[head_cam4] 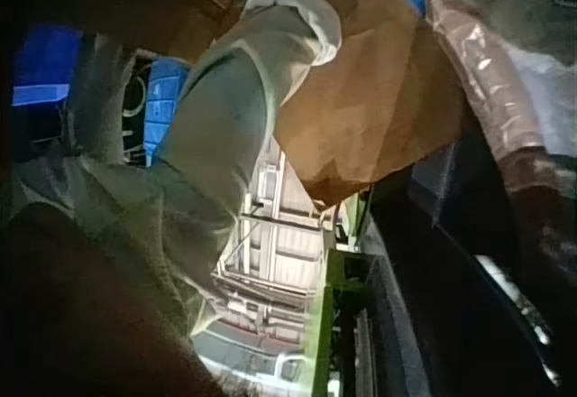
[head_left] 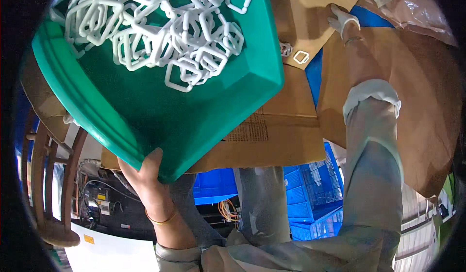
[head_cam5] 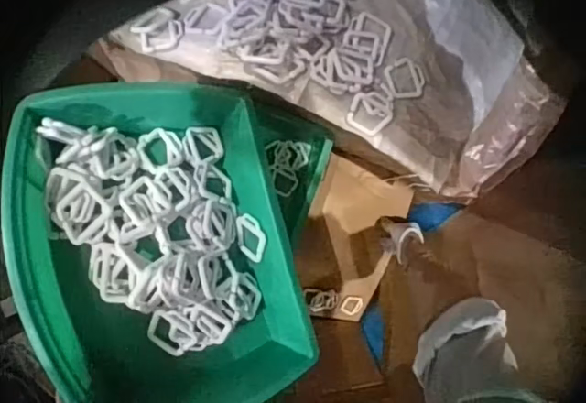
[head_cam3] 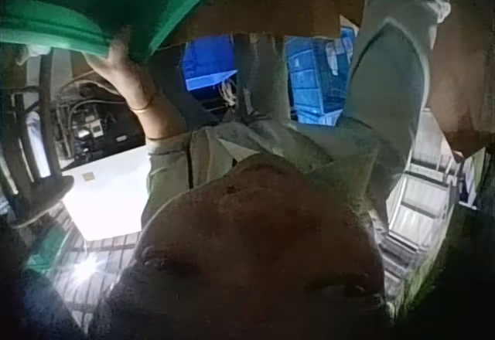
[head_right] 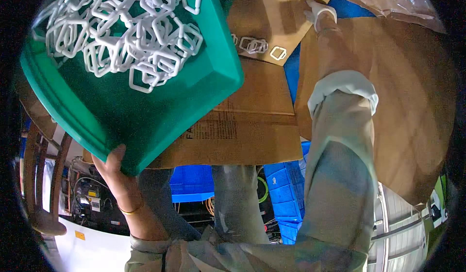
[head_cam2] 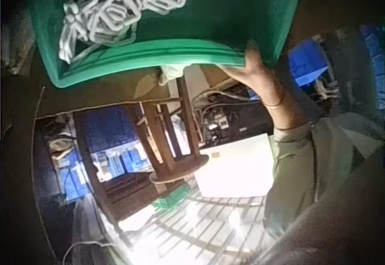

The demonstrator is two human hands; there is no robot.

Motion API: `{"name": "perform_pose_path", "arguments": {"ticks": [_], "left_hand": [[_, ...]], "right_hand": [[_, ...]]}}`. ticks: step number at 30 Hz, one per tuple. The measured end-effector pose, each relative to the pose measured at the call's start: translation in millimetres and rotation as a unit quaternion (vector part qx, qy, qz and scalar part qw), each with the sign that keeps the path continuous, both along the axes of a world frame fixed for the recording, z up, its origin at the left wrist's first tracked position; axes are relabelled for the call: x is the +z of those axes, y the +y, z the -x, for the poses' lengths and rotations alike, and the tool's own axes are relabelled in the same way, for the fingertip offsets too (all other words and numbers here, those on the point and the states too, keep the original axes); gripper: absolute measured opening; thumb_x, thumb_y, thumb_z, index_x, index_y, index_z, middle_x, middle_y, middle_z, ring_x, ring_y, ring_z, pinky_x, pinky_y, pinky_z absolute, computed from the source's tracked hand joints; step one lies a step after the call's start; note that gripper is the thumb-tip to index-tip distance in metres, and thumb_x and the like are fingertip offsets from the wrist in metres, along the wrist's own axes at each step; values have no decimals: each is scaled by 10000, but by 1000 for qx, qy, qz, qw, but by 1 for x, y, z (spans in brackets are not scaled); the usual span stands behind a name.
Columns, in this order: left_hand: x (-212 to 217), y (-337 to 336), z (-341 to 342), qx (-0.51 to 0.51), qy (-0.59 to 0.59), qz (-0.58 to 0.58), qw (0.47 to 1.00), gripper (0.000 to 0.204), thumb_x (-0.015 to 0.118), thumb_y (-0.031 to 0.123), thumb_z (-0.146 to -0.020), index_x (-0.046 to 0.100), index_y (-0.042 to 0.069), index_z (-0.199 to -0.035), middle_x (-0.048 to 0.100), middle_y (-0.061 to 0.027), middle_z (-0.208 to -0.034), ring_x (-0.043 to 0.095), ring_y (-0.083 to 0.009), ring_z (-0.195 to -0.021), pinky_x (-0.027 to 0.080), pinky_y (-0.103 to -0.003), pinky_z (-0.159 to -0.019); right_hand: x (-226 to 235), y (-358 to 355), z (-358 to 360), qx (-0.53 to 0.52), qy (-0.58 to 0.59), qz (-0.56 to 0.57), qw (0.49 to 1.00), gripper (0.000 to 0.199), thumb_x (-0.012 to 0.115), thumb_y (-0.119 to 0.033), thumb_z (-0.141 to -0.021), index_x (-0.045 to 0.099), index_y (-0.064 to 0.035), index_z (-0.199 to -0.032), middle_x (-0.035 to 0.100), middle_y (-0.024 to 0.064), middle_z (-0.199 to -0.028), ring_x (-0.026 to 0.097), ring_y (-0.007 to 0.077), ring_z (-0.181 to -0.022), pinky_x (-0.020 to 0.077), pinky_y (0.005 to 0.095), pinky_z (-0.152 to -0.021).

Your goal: The person collects plastic buckles from a box into a green tray and carries them to a workstation. The person then holds batches of the plastic buckles by hand while an applicator stick is applied to them.

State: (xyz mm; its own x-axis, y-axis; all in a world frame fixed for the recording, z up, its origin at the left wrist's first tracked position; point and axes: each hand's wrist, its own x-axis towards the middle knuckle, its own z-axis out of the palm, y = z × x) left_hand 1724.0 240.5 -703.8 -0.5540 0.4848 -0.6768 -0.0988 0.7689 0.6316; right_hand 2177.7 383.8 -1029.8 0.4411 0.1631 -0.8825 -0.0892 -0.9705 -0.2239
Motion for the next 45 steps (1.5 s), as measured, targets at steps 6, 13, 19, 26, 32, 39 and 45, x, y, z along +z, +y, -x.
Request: {"name": "perform_pose_path", "arguments": {"ticks": [6, 13, 19, 26, 32, 39, 45], "left_hand": [[14, 9, -5, 14, -1, 3, 1000, 507, 636, 15, -686, 509, -37, -1175, 555, -69, -1021, 540, -189, -915, 441, -316, -880], [6, 2, 2, -18, 14, 23, 999, 521, 642, 99, -718, 497, -12, -1207, 540, -92, -1070, 533, -225, -974, 456, -354, -905], [11, 7, 10, -18, 5, 36, 999, 504, 634, 94, -713, 510, -15, -1189, 539, -82, -1060, 526, -213, -947, 449, -335, -885], [18, 19, 12, 4, -22, 29, 999, 599, 618, 16, -700, 455, -31, -1275, 526, -65, -1094, 502, -183, -985, 393, -309, -926], [14, 17, 10, -17, -72, 25, 997, 677, 594, -10, -706, 415, -19, -1359, 538, -91, -1179, 517, -194, -1049, 397, -311, -959], [6, 18, 36, -121, -118, 0, 986, 788, 516, -35, -684, 310, -24, -1445, 526, -116, -1247, 519, -198, -1078, 426, -279, -927], [-23, -21, 49, -174, -180, -37, 967, 802, 544, -51, -687, 284, -55, -1446, 535, -162, -1228, 531, -197, -1068, 427, -257, -918]], "right_hand": [[-34, 6, -23, -14, 29, -13, 999, 744, 723, -375, -867, 362, -52, -1431, 562, 186, -1281, 559, 352, -1170, 508, 383, -949], [-21, 0, 23, 118, -204, -183, 954, 539, 733, -333, -822, 591, -58, -1263, 659, 174, -1133, 653, 330, -1027, 520, 368, -884], [55, -5, 153, 531, -351, -255, 728, 663, 683, -307, -828, 435, -84, -1400, 459, 220, -1370, 468, 414, -1232, 400, 449, -1036], [17, -7, 132, 563, -225, -157, 780, 852, 686, -319, -848, 194, -183, -1530, 136, 166, -1594, 154, 453, -1435, 239, 470, -1167], [24, 11, 80, 500, -169, -186, 829, 814, 605, -550, -867, 329, -77, -1470, 353, 204, -1488, 375, 350, -1360, 344, 432, -1100], [178, -59, 142, 73, 400, -1, 914, 757, 316, -628, -979, 252, -81, -1498, 471, 108, -1403, 538, 233, -1180, 487, 384, -914], [276, -169, 205, 107, 368, -57, 922, 635, 332, -541, -1011, 319, -112, -1480, 485, 46, -1418, 533, 182, -1216, 483, 375, -944]]}}
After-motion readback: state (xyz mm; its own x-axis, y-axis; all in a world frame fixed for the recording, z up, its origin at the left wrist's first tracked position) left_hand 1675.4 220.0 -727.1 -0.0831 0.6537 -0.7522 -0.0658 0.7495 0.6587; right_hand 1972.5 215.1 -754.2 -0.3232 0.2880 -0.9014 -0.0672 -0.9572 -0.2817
